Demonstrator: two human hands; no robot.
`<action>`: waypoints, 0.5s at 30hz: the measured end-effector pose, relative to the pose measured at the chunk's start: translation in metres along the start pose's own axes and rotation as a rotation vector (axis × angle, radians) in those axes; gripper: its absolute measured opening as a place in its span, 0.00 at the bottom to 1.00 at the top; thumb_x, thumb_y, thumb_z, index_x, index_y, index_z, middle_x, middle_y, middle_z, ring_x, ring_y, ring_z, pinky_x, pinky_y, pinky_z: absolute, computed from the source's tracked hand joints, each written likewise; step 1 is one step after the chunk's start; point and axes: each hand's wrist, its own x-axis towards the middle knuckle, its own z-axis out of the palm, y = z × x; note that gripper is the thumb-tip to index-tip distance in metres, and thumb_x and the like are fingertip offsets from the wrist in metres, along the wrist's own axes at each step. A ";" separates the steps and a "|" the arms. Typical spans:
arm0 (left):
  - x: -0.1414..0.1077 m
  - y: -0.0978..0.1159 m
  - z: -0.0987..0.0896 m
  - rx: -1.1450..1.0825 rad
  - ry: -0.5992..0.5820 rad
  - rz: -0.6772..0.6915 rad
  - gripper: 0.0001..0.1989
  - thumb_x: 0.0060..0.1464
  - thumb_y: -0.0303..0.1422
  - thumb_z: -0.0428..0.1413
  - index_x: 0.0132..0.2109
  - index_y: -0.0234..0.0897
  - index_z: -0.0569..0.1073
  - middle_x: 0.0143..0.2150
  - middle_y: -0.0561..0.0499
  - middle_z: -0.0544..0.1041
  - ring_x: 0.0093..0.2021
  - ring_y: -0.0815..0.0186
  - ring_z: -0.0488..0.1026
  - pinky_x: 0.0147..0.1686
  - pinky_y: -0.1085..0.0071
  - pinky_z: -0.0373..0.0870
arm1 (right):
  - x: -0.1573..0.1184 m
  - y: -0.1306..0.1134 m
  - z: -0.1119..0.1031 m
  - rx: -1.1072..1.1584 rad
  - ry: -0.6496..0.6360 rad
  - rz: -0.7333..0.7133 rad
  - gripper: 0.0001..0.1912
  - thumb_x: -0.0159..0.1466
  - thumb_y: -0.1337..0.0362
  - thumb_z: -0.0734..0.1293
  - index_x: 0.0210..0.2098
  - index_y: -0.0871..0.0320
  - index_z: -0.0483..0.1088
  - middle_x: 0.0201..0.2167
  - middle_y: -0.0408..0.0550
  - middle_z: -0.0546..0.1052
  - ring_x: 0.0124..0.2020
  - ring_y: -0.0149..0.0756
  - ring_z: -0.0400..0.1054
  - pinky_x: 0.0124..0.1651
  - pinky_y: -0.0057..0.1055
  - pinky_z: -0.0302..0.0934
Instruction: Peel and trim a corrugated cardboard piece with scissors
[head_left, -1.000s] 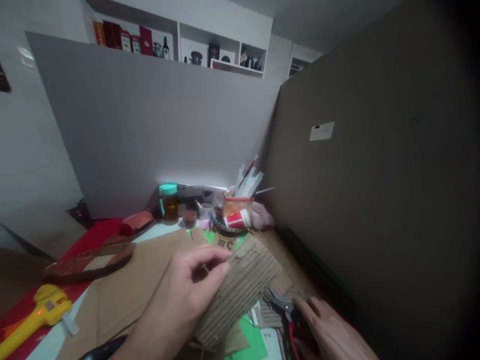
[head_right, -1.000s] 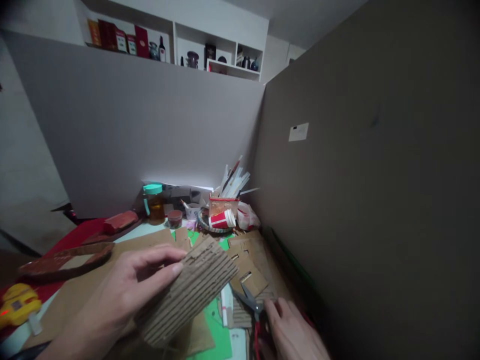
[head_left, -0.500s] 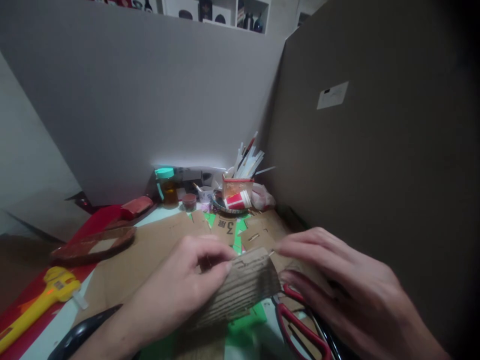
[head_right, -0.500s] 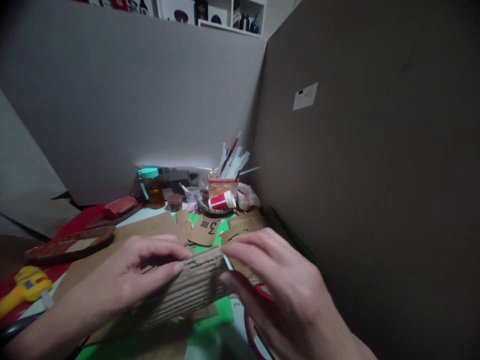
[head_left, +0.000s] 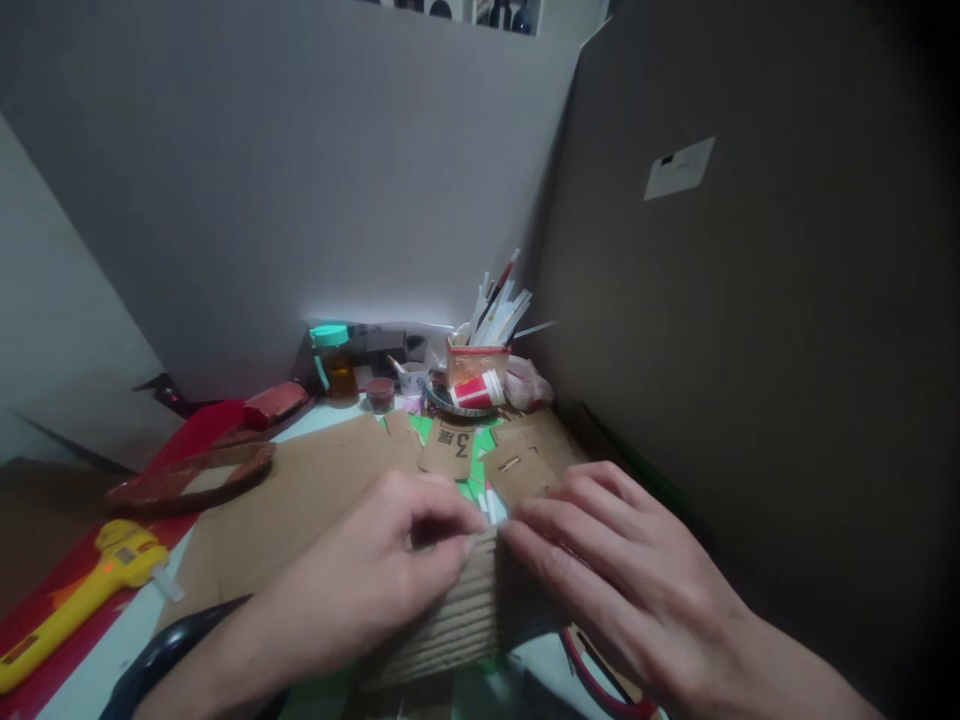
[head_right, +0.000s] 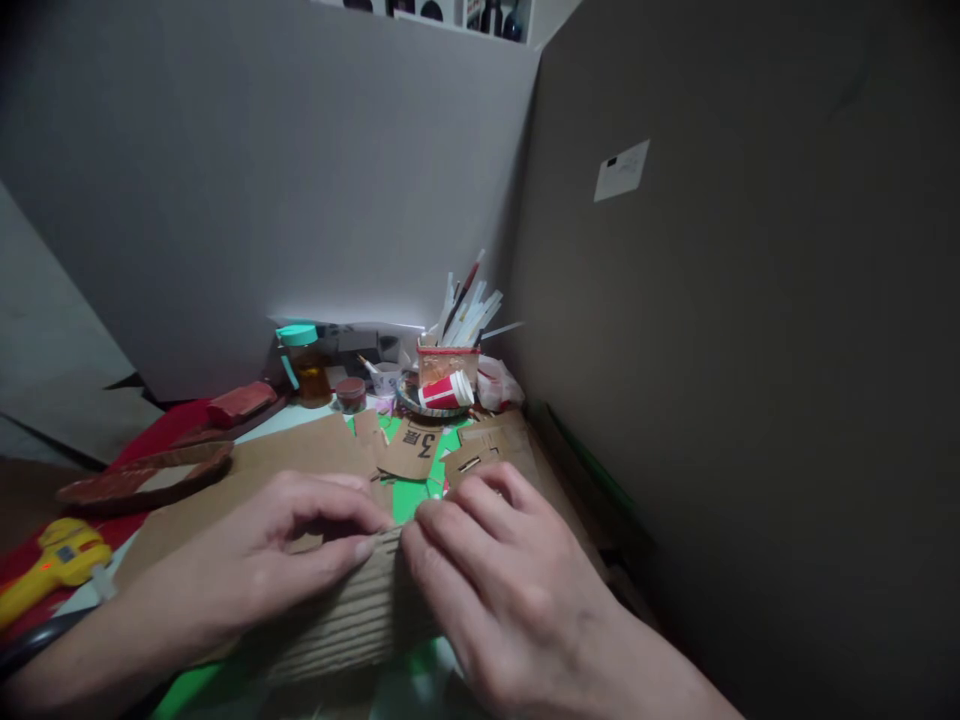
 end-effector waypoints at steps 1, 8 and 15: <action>0.000 0.000 0.000 0.000 -0.002 -0.003 0.11 0.57 0.25 0.54 0.38 0.42 0.79 0.37 0.60 0.79 0.40 0.69 0.73 0.41 0.77 0.65 | 0.001 -0.001 -0.001 -0.018 0.010 -0.025 0.10 0.63 0.77 0.62 0.40 0.71 0.73 0.34 0.57 0.78 0.38 0.43 0.70 0.42 0.43 0.63; 0.005 0.002 -0.004 0.013 -0.085 -0.017 0.09 0.56 0.26 0.53 0.35 0.39 0.78 0.33 0.58 0.76 0.35 0.69 0.70 0.35 0.76 0.63 | -0.005 -0.003 0.000 0.023 0.033 -0.062 0.11 0.64 0.77 0.60 0.40 0.71 0.73 0.31 0.56 0.77 0.38 0.43 0.71 0.44 0.42 0.64; 0.005 0.001 0.000 0.046 -0.100 -0.039 0.09 0.56 0.27 0.53 0.35 0.38 0.78 0.32 0.57 0.75 0.34 0.68 0.70 0.35 0.74 0.63 | -0.015 0.002 0.003 0.120 -0.019 -0.010 0.16 0.71 0.72 0.53 0.46 0.66 0.71 0.35 0.55 0.77 0.39 0.41 0.69 0.46 0.44 0.63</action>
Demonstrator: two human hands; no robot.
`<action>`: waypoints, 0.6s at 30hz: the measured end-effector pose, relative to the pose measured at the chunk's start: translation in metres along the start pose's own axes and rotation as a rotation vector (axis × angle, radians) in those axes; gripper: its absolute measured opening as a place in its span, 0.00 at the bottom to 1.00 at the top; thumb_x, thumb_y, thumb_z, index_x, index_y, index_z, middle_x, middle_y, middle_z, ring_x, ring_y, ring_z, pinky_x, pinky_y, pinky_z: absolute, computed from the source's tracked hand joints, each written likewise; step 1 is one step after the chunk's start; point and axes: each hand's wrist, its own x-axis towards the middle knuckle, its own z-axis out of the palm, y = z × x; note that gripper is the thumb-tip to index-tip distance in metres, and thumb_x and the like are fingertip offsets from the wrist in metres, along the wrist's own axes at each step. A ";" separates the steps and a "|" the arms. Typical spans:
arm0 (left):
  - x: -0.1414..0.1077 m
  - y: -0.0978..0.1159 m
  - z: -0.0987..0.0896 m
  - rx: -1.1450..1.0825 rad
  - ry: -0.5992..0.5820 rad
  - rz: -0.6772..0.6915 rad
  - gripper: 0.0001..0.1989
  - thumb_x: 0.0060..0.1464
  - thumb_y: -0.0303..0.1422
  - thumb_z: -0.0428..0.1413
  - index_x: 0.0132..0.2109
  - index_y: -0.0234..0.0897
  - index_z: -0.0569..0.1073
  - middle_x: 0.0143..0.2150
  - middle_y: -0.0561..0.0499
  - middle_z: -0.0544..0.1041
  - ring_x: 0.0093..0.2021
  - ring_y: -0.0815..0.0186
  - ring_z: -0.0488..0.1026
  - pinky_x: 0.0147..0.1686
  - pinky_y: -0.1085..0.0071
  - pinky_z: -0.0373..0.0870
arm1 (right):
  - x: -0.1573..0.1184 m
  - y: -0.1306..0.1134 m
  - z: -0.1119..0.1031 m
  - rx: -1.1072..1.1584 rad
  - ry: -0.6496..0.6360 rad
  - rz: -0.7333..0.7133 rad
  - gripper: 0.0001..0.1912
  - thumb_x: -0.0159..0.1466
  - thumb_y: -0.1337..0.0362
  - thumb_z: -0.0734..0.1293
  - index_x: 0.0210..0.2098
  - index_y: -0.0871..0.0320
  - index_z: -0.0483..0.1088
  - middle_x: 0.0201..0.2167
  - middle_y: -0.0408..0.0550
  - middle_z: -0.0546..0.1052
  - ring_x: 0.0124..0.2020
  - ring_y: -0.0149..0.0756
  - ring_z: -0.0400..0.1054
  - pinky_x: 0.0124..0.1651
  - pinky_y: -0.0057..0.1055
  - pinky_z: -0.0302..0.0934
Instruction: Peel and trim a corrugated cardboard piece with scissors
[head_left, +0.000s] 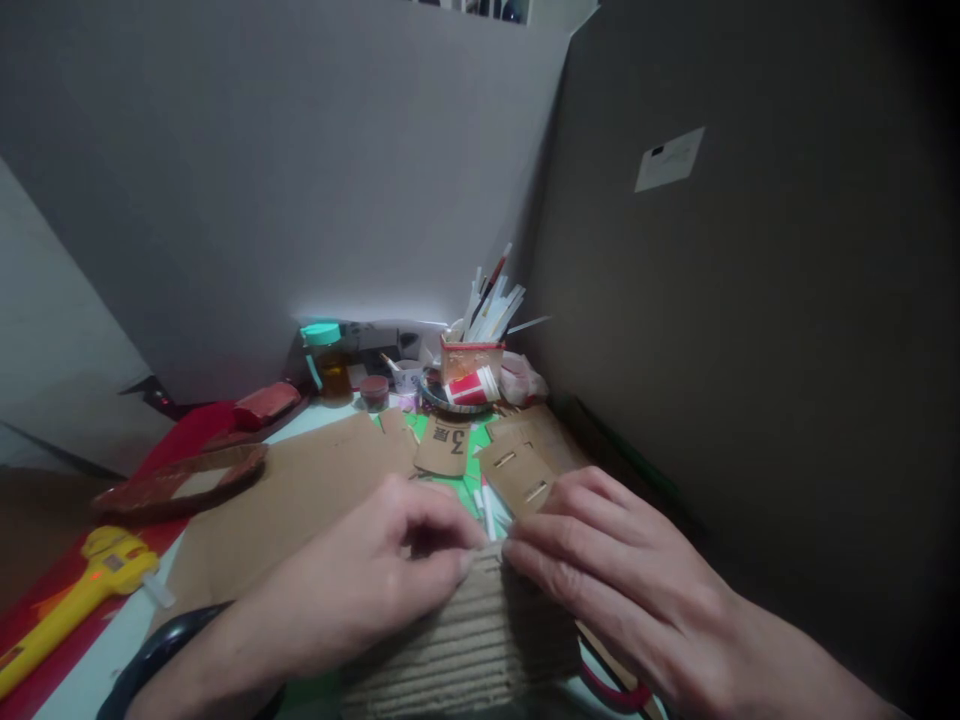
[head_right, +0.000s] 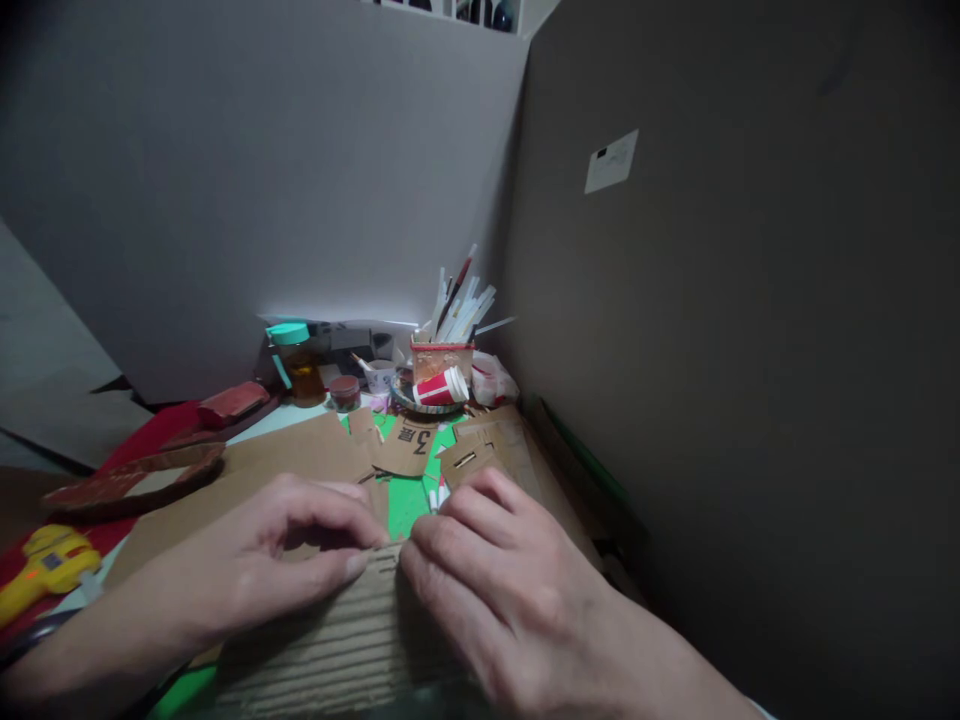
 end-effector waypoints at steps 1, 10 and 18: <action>0.000 0.000 0.001 0.003 0.011 -0.001 0.09 0.56 0.26 0.52 0.35 0.38 0.78 0.32 0.57 0.75 0.34 0.68 0.69 0.35 0.74 0.63 | 0.000 0.000 0.000 -0.022 -0.005 -0.009 0.15 0.71 0.73 0.54 0.45 0.67 0.71 0.35 0.55 0.77 0.39 0.42 0.69 0.45 0.44 0.63; -0.002 0.003 0.005 0.045 0.038 0.028 0.09 0.57 0.28 0.53 0.35 0.38 0.78 0.34 0.55 0.76 0.36 0.67 0.70 0.36 0.74 0.64 | 0.008 -0.001 -0.001 -0.003 -0.074 0.097 0.07 0.65 0.78 0.61 0.34 0.66 0.70 0.30 0.53 0.72 0.30 0.35 0.61 0.32 0.35 0.58; -0.004 0.005 0.011 0.043 0.117 0.039 0.09 0.58 0.27 0.53 0.37 0.41 0.78 0.37 0.57 0.79 0.41 0.66 0.74 0.40 0.74 0.66 | 0.011 -0.009 0.005 -0.027 -0.021 0.233 0.04 0.67 0.69 0.64 0.37 0.64 0.71 0.29 0.50 0.71 0.30 0.35 0.59 0.33 0.34 0.56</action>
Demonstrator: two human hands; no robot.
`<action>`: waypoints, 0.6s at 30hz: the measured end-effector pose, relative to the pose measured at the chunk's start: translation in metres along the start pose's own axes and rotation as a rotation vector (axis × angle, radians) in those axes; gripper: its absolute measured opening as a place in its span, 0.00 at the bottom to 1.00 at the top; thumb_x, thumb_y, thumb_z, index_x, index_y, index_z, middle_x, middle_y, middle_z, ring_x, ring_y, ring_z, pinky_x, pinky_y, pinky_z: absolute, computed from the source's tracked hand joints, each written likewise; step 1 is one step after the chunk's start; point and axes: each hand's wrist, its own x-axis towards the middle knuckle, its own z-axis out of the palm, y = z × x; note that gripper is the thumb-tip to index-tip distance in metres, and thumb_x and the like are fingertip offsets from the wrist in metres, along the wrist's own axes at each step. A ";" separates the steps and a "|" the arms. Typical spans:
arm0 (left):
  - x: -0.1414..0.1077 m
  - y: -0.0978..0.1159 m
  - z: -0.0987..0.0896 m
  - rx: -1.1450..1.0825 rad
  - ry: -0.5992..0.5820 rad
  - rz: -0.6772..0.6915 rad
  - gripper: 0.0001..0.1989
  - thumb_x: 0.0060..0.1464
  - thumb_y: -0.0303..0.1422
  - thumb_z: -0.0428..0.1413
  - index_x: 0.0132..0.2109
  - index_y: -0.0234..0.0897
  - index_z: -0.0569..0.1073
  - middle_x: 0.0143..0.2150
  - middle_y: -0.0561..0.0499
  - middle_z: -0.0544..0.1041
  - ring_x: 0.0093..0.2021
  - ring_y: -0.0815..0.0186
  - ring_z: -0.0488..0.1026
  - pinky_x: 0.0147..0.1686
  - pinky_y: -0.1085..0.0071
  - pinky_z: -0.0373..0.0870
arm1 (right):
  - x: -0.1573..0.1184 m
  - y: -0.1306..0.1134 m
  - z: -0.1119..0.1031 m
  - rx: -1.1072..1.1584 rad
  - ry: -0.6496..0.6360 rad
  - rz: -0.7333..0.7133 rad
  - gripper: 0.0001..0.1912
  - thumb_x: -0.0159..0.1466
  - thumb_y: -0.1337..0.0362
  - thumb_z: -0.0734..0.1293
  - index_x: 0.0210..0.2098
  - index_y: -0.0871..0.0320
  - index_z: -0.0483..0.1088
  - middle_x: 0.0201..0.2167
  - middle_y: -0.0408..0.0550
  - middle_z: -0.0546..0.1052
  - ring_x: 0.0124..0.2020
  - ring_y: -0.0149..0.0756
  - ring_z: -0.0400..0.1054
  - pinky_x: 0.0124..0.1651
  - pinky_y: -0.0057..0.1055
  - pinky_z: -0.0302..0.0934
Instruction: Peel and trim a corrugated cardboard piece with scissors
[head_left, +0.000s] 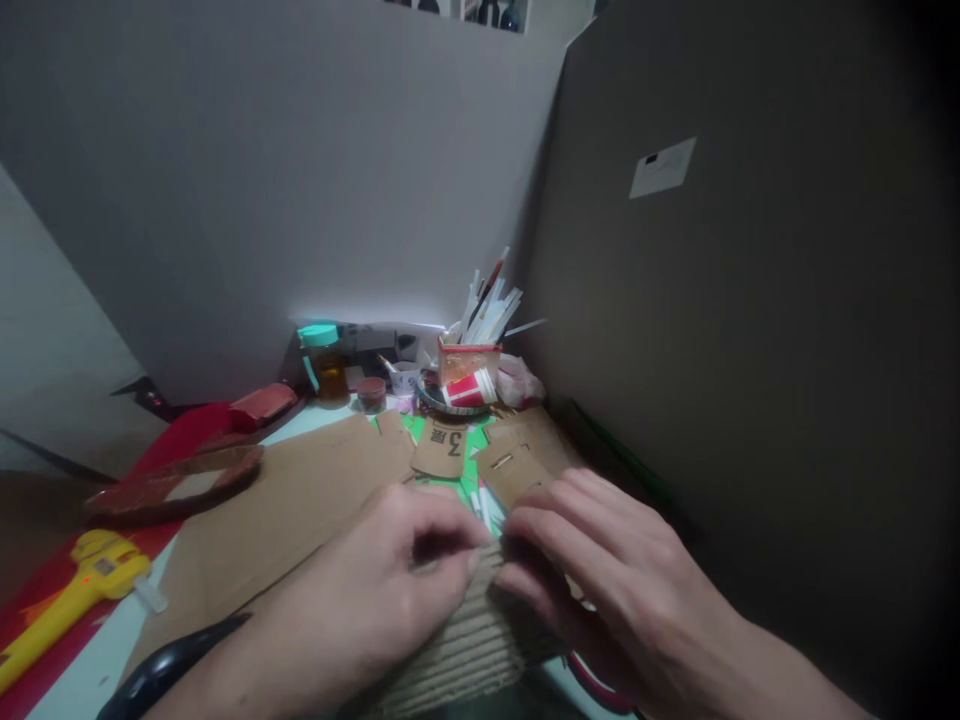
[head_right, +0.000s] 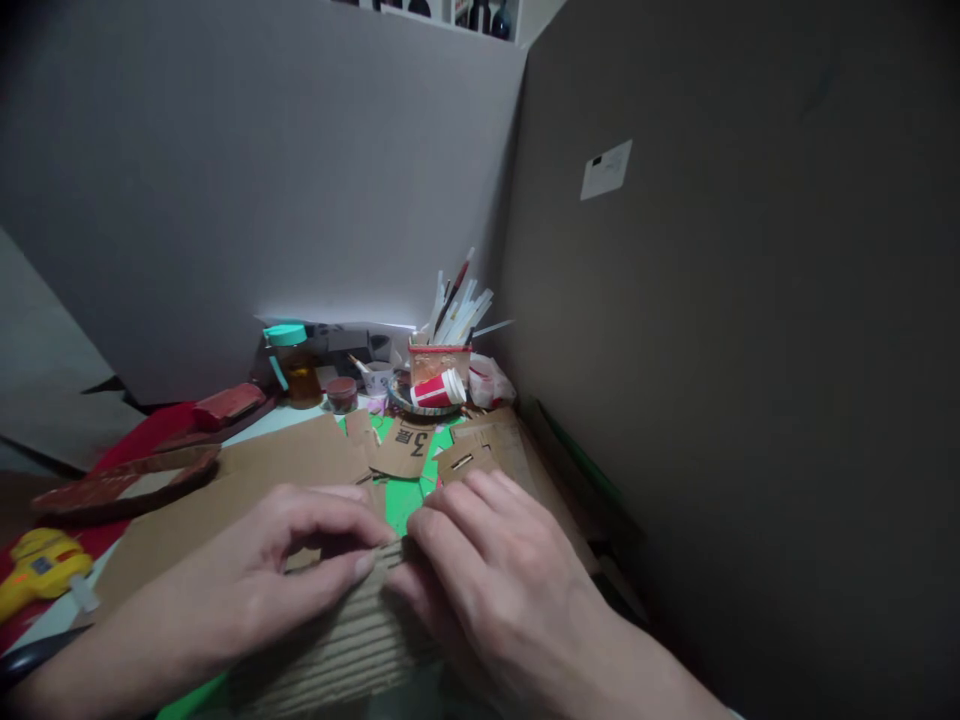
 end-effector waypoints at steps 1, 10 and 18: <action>-0.001 0.001 0.001 0.013 0.024 0.000 0.10 0.58 0.27 0.52 0.37 0.41 0.78 0.37 0.56 0.79 0.41 0.66 0.74 0.40 0.74 0.66 | 0.000 -0.002 0.002 -0.040 -0.006 0.012 0.05 0.67 0.70 0.64 0.36 0.64 0.71 0.28 0.50 0.71 0.30 0.36 0.58 0.33 0.34 0.55; -0.003 0.004 -0.001 0.036 0.049 -0.017 0.10 0.58 0.27 0.52 0.35 0.40 0.77 0.34 0.56 0.78 0.38 0.67 0.73 0.39 0.73 0.65 | 0.001 -0.003 0.011 -0.072 -0.018 -0.047 0.15 0.70 0.73 0.52 0.36 0.65 0.70 0.31 0.54 0.72 0.30 0.38 0.59 0.35 0.37 0.55; -0.001 -0.001 -0.002 0.100 0.056 -0.055 0.09 0.56 0.27 0.52 0.32 0.39 0.76 0.33 0.54 0.77 0.37 0.65 0.73 0.38 0.71 0.65 | 0.001 -0.006 0.023 -0.100 -0.055 0.017 0.14 0.69 0.76 0.55 0.36 0.64 0.71 0.30 0.50 0.73 0.32 0.37 0.62 0.40 0.37 0.56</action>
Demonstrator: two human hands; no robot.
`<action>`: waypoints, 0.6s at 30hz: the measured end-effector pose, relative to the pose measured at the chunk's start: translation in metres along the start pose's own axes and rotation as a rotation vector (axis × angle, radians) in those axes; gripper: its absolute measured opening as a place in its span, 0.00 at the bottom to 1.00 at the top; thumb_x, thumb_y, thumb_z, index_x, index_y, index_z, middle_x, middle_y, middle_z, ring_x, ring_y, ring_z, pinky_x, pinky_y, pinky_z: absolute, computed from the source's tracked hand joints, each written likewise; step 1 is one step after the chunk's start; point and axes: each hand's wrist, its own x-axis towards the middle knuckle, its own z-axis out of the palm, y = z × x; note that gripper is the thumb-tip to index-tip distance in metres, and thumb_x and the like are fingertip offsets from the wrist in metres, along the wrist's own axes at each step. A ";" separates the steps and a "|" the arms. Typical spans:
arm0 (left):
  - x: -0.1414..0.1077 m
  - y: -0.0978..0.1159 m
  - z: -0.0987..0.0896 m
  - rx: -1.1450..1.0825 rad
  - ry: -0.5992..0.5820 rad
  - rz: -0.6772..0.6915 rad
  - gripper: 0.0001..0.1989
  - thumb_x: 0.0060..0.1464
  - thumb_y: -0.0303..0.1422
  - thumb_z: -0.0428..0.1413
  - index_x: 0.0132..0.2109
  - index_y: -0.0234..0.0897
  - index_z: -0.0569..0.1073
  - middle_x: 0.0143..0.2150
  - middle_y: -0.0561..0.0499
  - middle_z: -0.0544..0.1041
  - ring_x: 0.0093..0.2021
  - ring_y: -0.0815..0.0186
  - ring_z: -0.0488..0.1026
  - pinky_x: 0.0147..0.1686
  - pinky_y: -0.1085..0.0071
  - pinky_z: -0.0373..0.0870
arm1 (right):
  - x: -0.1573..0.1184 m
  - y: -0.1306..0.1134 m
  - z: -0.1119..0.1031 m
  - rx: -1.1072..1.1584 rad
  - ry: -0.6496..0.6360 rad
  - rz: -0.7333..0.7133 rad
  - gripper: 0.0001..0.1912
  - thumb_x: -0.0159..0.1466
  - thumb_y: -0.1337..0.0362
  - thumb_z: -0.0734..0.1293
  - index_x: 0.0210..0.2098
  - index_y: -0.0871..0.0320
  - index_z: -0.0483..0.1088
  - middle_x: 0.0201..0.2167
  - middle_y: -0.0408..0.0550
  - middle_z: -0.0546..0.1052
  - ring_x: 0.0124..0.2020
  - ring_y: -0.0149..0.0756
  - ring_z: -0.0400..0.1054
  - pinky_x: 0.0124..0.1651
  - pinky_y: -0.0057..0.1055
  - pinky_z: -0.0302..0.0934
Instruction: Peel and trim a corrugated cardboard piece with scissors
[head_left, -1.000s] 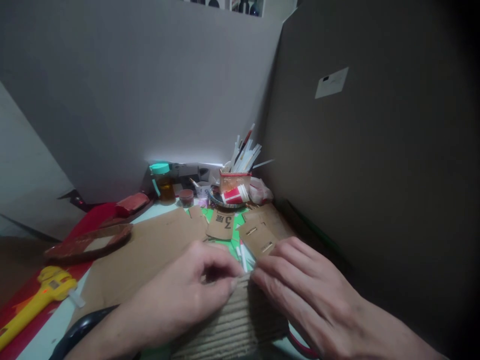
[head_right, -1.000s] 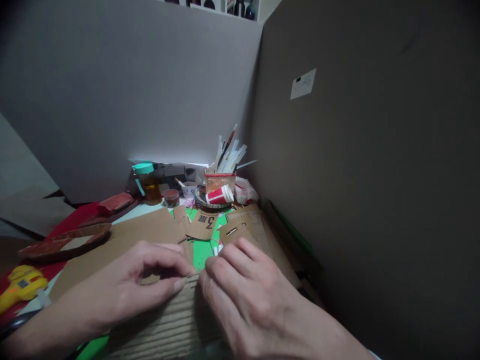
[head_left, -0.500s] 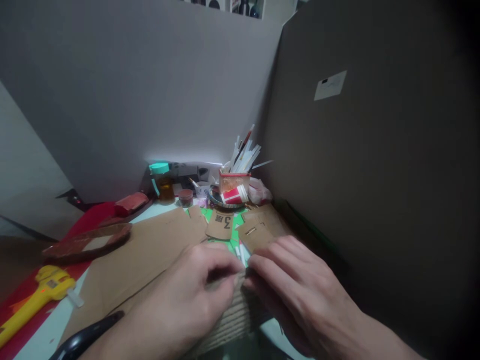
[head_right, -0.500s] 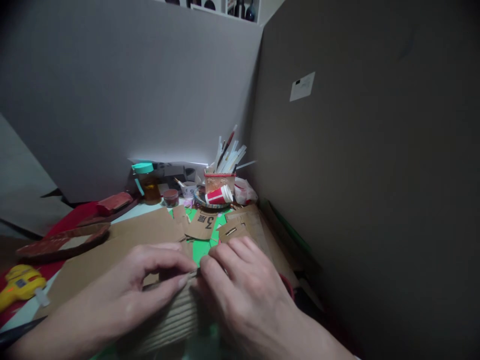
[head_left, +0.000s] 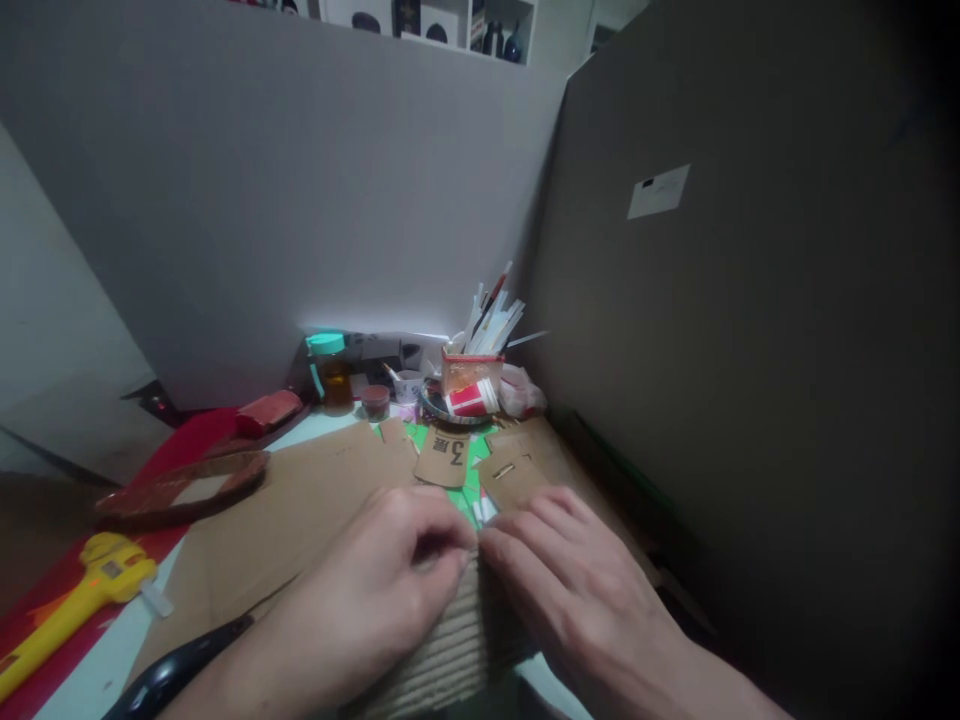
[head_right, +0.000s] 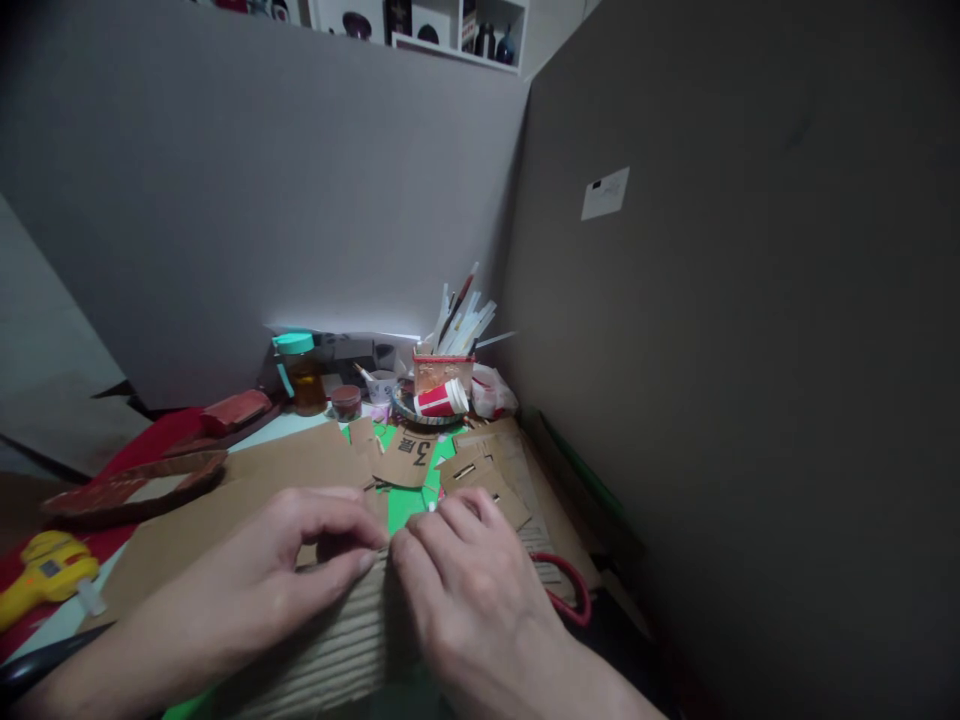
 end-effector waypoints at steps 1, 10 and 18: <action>0.000 0.000 0.000 0.003 -0.001 -0.006 0.09 0.56 0.27 0.52 0.33 0.38 0.76 0.34 0.54 0.77 0.38 0.64 0.73 0.39 0.70 0.65 | 0.000 0.000 0.002 0.002 0.014 0.014 0.14 0.69 0.75 0.55 0.34 0.63 0.70 0.29 0.49 0.72 0.30 0.36 0.61 0.40 0.37 0.56; 0.005 -0.009 -0.001 -0.067 -0.018 -0.010 0.09 0.56 0.28 0.52 0.35 0.37 0.78 0.35 0.53 0.80 0.39 0.63 0.74 0.40 0.71 0.65 | -0.003 0.001 0.011 -0.105 0.051 -0.057 0.16 0.66 0.78 0.54 0.32 0.64 0.70 0.29 0.51 0.72 0.29 0.37 0.60 0.38 0.40 0.54; 0.007 -0.011 -0.005 -0.075 -0.046 -0.004 0.09 0.55 0.27 0.52 0.33 0.37 0.77 0.33 0.54 0.79 0.37 0.63 0.74 0.38 0.71 0.65 | 0.004 -0.001 0.013 -0.234 0.187 -0.157 0.13 0.61 0.77 0.57 0.26 0.62 0.70 0.22 0.49 0.67 0.27 0.38 0.54 0.37 0.39 0.56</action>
